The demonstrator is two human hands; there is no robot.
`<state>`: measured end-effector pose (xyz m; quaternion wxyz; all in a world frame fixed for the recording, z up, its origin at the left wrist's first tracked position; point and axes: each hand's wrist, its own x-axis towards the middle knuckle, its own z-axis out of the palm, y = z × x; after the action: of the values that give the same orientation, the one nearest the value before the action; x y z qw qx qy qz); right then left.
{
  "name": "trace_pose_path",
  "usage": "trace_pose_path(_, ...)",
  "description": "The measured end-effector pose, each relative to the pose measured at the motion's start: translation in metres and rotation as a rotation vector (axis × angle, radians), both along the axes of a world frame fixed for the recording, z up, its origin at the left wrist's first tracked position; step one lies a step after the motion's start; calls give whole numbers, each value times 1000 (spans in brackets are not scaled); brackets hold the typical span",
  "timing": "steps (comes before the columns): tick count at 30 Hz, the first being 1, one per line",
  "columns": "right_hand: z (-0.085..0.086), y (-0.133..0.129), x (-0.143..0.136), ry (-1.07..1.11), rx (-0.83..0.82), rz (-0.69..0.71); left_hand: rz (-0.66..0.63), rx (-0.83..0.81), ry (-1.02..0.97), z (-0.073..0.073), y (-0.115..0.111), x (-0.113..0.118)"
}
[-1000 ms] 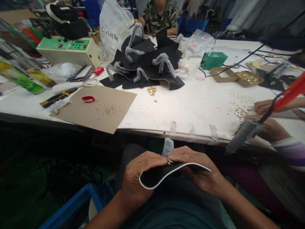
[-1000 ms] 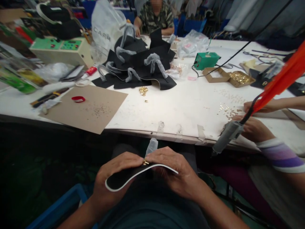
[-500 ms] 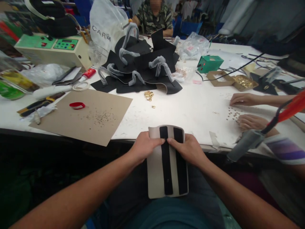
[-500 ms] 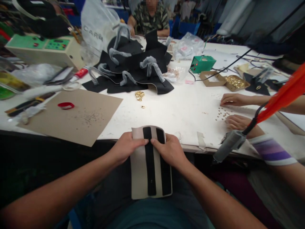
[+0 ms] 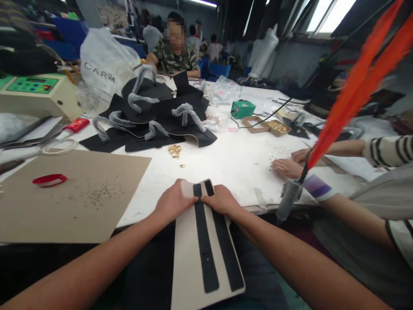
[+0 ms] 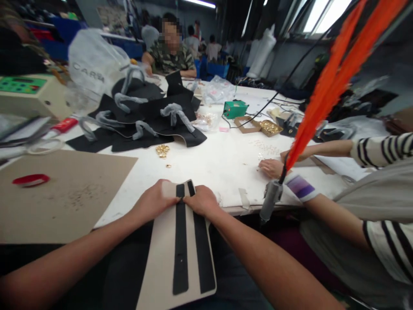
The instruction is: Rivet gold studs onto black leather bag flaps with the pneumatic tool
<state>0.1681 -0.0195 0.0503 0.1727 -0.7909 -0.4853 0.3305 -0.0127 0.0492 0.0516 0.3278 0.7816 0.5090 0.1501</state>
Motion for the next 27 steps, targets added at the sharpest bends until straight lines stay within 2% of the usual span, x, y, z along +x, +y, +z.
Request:
trace_pose_path(3,0,2,0,-13,15,-6,-1,416,45,-4,-9,-8)
trace_pose_path(5,0,3,0,-16,23,-2,-113,539,24,-10,-17,-9)
trace_pose_path(8,0,3,-1,-14,35,10,-234,487,-17,-23,-22,-6)
trace_pose_path(11,2,3,1,-8,46,22,-193,437,-77,-33,-18,-2)
trace_pose_path(18,1,3,20,24,131,112,-156,383,-121,-30,-12,-3)
trace_pose_path(22,7,18,47,-62,231,9,-188,377,-116,-26,-9,-4)
trace_pose_path(27,19,69,110,-200,282,-225,-228,353,-102,-24,-1,-4)
